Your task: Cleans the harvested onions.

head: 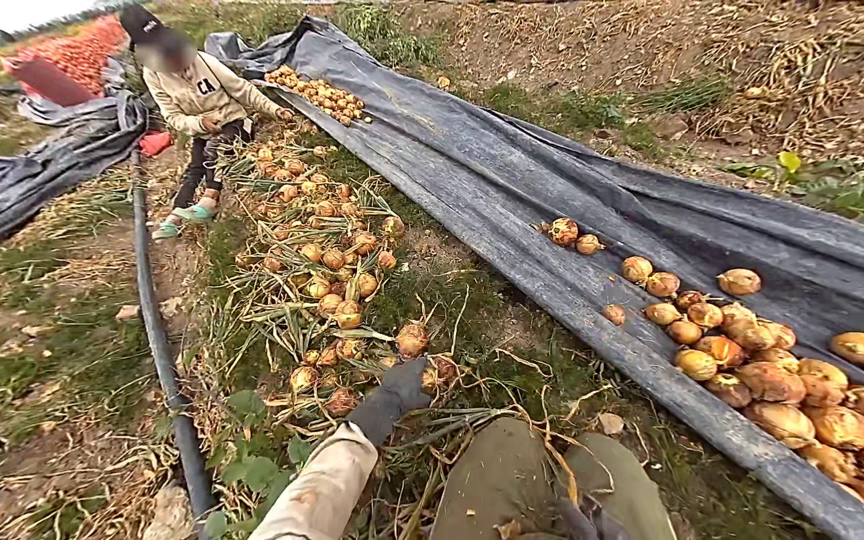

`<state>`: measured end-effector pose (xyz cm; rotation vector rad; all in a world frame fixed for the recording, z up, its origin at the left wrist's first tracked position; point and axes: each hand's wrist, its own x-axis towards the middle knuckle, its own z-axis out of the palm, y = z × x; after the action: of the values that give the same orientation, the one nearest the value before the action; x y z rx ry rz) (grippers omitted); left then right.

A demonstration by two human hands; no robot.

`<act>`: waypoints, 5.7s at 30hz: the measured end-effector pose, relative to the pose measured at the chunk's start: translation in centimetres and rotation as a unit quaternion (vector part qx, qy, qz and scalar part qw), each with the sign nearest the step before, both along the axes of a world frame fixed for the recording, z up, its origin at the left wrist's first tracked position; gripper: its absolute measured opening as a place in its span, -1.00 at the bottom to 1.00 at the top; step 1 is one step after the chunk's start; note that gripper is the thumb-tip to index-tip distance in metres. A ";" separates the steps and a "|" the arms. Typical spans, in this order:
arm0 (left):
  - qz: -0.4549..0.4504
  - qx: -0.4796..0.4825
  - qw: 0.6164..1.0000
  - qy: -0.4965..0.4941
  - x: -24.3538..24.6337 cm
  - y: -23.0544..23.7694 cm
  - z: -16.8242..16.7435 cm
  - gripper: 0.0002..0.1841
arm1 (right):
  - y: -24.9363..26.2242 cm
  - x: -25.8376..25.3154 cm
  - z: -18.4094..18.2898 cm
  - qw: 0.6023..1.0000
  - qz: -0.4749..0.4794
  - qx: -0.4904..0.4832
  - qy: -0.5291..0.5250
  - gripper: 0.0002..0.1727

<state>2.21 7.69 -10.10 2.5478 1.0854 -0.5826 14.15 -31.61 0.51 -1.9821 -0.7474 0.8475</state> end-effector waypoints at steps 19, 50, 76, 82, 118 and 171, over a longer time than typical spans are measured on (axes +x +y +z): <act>0.182 -0.405 0.872 -0.204 -7.4 -22.5 14.6 -0.47 | 3.2 -3.9 -3.2 0.947 -0.012 0.202 -0.249 -0.40; 0.013 0.132 0.977 0.164 2.0 -0.9 -7.0 -0.49 | 2.2 7.4 -3.9 0.987 -0.143 0.054 0.044 -0.39; 0.101 -0.387 0.892 -0.213 -7.4 -22.7 14.7 -0.05 | 3.0 -3.2 -3.8 0.965 0.078 0.206 -0.143 -0.42; 0.153 -0.394 0.878 -0.226 -7.0 -23.1 16.3 -0.78 | 1.4 -2.1 -4.4 0.984 -0.028 0.165 -0.056 -0.41; 0.268 -0.100 0.944 -0.164 -11.3 -8.0 -2.5 0.00 | 0.5 -0.1 -7.4 0.952 -0.096 -0.037 0.287 -0.47; -0.175 0.129 0.970 0.112 5.4 0.1 -5.5 -0.18 | 3.1 13.9 -2.1 0.970 -0.218 0.085 0.068 -0.44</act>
<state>7.64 7.75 -15.61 2.9895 0.8233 -0.8887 28.03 -28.48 -1.62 -1.8161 -0.2755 0.6229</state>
